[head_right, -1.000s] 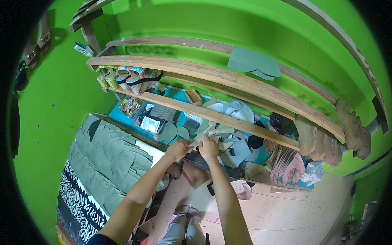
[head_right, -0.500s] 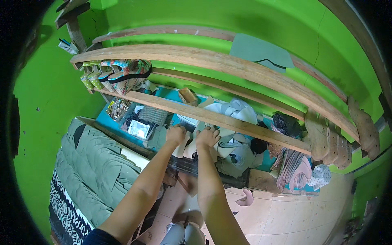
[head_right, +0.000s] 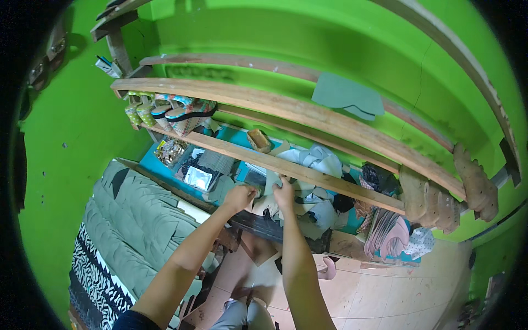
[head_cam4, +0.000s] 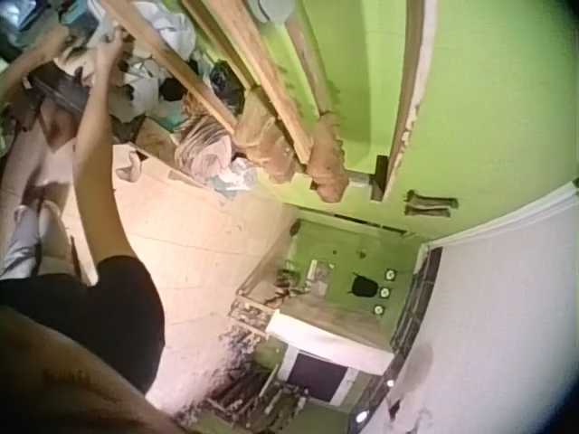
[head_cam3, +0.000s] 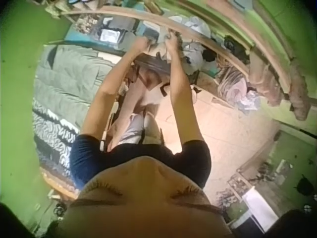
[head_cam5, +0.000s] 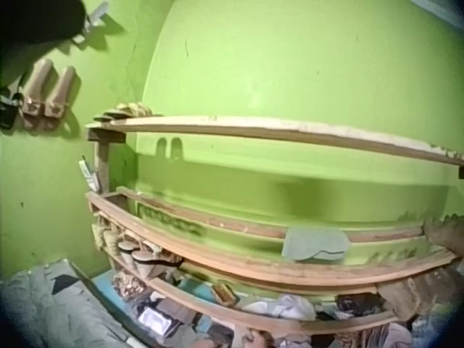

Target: Sorting and organizing pre-cut green fabric shoe lining panels and components onto shelves and stacking areas.

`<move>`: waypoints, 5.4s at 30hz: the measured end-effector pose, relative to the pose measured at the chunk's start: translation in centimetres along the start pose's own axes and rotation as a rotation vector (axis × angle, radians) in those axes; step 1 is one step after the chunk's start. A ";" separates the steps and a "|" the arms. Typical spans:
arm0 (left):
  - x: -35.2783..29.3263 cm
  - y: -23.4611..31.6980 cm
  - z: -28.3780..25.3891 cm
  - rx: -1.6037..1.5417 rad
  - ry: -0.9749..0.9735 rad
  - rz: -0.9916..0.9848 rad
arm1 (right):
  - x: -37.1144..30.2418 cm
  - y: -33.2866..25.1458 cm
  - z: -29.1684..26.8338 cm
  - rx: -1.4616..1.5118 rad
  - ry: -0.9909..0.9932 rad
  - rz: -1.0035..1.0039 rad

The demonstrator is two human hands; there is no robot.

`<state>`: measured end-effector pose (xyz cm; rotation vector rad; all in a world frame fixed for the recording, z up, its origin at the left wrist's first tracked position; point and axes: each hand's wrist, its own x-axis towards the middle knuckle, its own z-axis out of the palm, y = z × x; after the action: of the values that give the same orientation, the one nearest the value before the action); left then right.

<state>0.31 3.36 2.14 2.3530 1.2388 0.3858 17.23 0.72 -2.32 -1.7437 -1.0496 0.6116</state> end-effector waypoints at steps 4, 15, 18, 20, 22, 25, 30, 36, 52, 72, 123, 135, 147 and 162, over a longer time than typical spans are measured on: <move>-4.9 2.3 -4.0 -0.085 0.148 0.150 | -3.5 -1.1 -3.9 0.106 -0.284 -0.050; -13.0 2.3 -17.2 0.033 0.323 0.132 | -9.8 -18.6 -1.0 -0.105 -0.669 -0.550; -16.2 0.6 -20.9 0.050 0.388 0.086 | -10.5 -21.7 1.7 -0.082 -0.838 -0.504; -17.7 -0.3 -22.1 0.020 0.418 -0.008 | -11.0 -23.5 2.6 -0.090 -0.857 -0.477; -19.7 -1.5 -22.8 -0.002 0.449 -0.088 | -10.7 -24.0 4.5 0.001 -0.931 -0.453; -22.8 -4.1 -22.6 -0.203 0.498 -0.195 | -11.4 -25.1 6.5 0.083 -1.056 -0.378; -27.5 -3.8 -19.3 -0.519 0.472 -0.496 | -11.6 -23.6 9.2 0.056 -1.337 -0.272; -27.8 -4.7 -13.8 -0.595 0.452 -0.752 | -10.8 -18.0 13.6 -0.155 -1.461 -0.267; -25.9 -7.1 -7.7 -0.328 0.844 -1.073 | -9.9 -17.0 19.7 -0.379 -1.334 -0.508; -25.5 -2.5 -7.6 -0.298 0.830 -1.032 | -12.1 -18.3 17.0 -0.362 -1.549 -0.751; -25.7 -4.5 -5.2 0.149 0.456 -0.914 | -14.1 -14.9 16.7 -0.230 -1.314 -1.083; -30.2 -3.9 -6.4 0.039 0.464 -0.612 | -15.4 -8.7 6.9 -0.574 -0.277 -0.667; -17.3 7.5 -2.6 0.117 -0.422 0.105 | -19.4 2.5 -9.7 -0.770 -0.556 0.194; -7.2 8.9 6.5 0.135 -0.434 -0.011 | -12.2 6.2 -9.7 -0.380 -0.347 0.190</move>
<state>5.38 -8.70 0.86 2.3677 1.0925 -0.2125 20.98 -15.40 -4.85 -2.1356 -1.3122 0.9030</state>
